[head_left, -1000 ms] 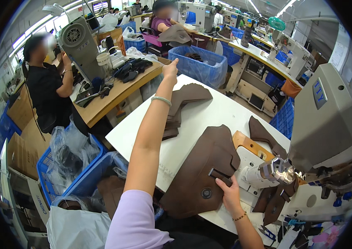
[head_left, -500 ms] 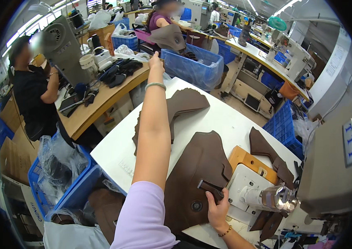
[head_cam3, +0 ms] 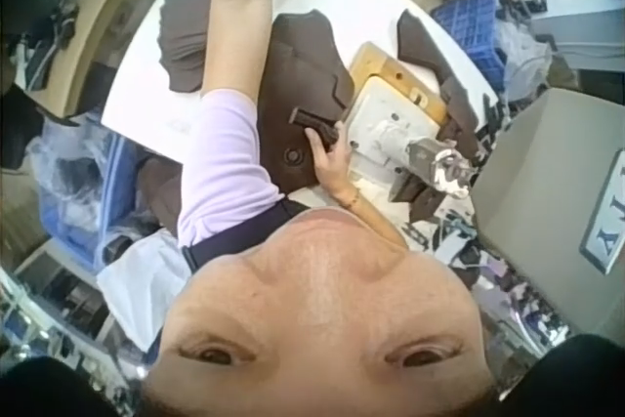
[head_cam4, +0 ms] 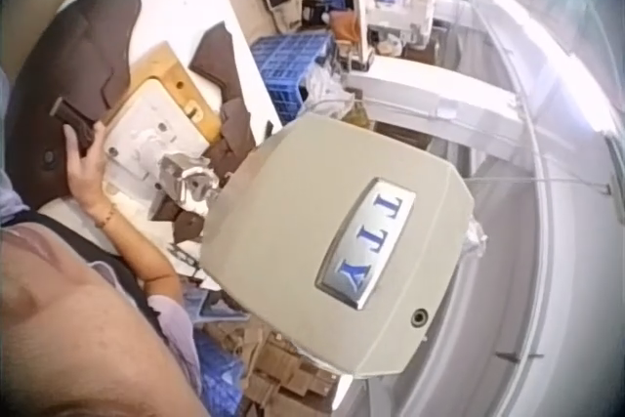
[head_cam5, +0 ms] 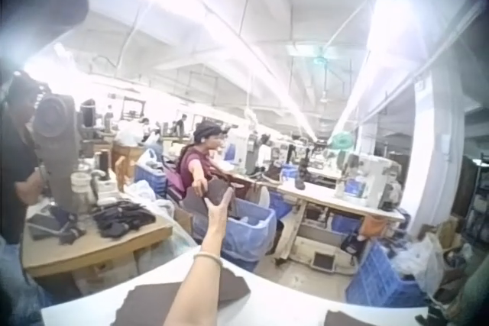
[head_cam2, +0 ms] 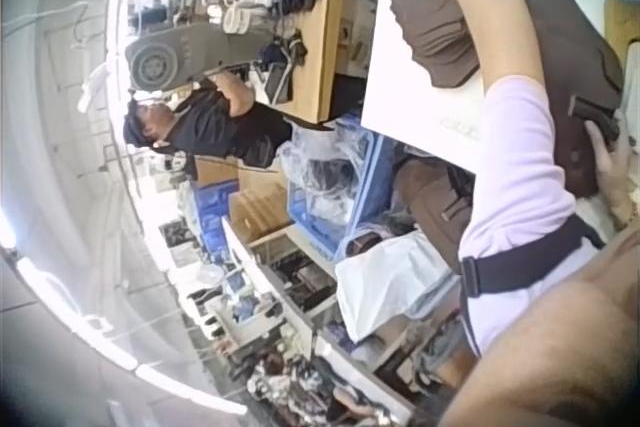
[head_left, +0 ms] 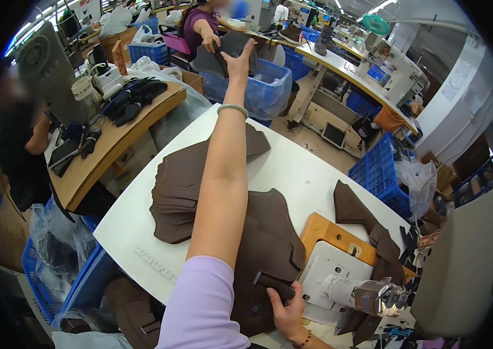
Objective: Stitching leather panels to form a shoe upper using an industrial sewing machine.
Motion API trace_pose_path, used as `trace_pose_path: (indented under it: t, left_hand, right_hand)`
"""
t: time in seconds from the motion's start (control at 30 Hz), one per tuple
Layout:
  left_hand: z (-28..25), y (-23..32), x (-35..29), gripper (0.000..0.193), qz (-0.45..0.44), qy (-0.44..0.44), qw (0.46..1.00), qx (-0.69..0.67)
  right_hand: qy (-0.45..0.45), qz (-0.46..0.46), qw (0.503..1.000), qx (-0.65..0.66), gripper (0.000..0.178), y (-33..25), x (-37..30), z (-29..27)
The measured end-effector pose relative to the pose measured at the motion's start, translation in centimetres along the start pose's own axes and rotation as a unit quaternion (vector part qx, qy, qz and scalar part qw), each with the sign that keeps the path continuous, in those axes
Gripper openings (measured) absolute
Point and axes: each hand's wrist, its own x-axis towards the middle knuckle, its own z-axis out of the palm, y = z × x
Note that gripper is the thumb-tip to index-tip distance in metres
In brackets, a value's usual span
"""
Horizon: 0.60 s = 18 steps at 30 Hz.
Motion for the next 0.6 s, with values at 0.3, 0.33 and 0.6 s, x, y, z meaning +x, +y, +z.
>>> trace_pose_path:
  t: [0.3, 0.33, 0.6]
  left_hand:
    - [-2.0, 1.2, 4.2, 0.057, 0.065, 0.104, 0.992, 0.031]
    - [-1.1, 0.8, 3.5, 0.039, 0.035, 0.093, 0.987, -0.127]
    - [-7.4, 7.8, -0.8, 0.028, 0.039, -0.129, 0.951, -0.278]
  right_hand:
    - [-0.011, -0.021, 0.997, -0.076, 0.038, -1.0, -0.3, 0.2]
    - [0.003, -0.016, 0.997, -0.078, 0.038, -0.8, -0.1, 0.1]
    - [0.0, -0.029, 0.995, -0.092, 0.034, 0.0, 0.3, -0.2]
